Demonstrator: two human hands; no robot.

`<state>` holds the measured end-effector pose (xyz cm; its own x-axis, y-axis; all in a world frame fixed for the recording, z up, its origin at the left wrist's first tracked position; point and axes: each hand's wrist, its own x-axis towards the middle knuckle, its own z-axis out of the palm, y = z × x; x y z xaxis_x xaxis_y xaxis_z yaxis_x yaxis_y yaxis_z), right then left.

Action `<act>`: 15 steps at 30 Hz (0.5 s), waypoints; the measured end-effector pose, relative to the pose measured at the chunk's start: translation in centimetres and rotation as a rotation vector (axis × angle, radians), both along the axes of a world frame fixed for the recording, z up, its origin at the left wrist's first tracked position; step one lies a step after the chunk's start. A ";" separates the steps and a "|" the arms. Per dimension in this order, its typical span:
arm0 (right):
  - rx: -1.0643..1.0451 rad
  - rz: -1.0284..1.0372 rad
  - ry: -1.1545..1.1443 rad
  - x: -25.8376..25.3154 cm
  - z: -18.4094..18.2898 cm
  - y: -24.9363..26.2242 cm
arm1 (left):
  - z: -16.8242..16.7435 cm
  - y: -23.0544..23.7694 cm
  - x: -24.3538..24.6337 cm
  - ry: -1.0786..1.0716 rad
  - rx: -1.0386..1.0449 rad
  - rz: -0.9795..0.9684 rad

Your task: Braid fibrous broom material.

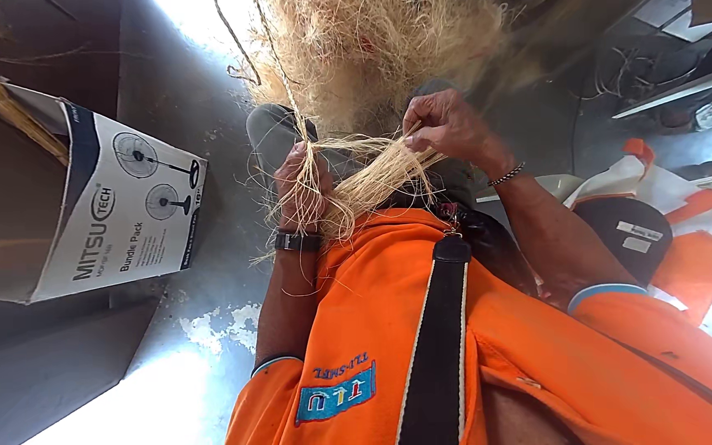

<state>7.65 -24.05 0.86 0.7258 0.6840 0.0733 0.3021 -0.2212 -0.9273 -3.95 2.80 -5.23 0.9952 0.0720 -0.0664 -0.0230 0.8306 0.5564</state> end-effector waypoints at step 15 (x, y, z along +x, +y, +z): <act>-0.530 0.332 -0.613 0.3 1.5 0.3 | 0.1 -0.1 0.1 -0.002 -0.011 0.006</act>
<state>7.92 -23.79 2.35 0.4201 0.9075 -0.0020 0.8388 -0.3891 -0.3808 -3.83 2.71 -5.14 0.9949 0.0771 -0.0652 -0.0290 0.8364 0.5473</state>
